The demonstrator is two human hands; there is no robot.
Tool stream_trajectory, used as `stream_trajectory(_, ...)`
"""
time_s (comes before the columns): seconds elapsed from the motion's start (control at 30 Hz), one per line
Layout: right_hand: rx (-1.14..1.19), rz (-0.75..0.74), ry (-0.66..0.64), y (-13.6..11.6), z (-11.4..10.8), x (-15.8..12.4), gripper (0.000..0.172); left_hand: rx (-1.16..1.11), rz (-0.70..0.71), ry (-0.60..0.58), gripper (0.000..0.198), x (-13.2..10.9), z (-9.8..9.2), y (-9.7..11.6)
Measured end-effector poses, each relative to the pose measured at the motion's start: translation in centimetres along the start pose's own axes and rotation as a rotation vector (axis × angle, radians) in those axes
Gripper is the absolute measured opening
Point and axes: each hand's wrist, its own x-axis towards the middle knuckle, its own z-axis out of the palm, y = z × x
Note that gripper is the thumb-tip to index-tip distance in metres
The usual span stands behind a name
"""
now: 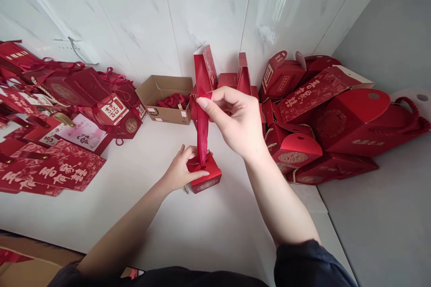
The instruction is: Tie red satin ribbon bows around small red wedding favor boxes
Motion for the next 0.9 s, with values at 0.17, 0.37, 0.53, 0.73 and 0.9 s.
stream_trajectory(0.17,-0.011,0.006,0.002,-0.1,-0.4,-0.3,0.02,0.351,0.101,0.307,0.028,-0.5,1.0,-0.6)
stream_trajectory(0.37,-0.026,-0.017,-0.076,-1.0,-0.1,-0.8,0.017,0.333,0.085,0.291,0.019,-0.6,1.6,-1.4)
stream_trajectory(0.53,-0.01,-0.024,-0.113,-1.1,0.2,-0.9,0.015,0.178,0.028,0.286,0.01,-0.1,1.2,-2.7)
stream_trajectory(0.73,0.008,0.018,-0.091,-0.2,0.5,-0.7,0.016,0.159,0.037,0.166,0.014,0.2,0.7,-3.3)
stream_trajectory(0.9,0.022,0.061,-0.091,0.0,1.0,-0.7,0.022,0.249,0.03,0.192,0.011,0.3,1.0,-3.0)
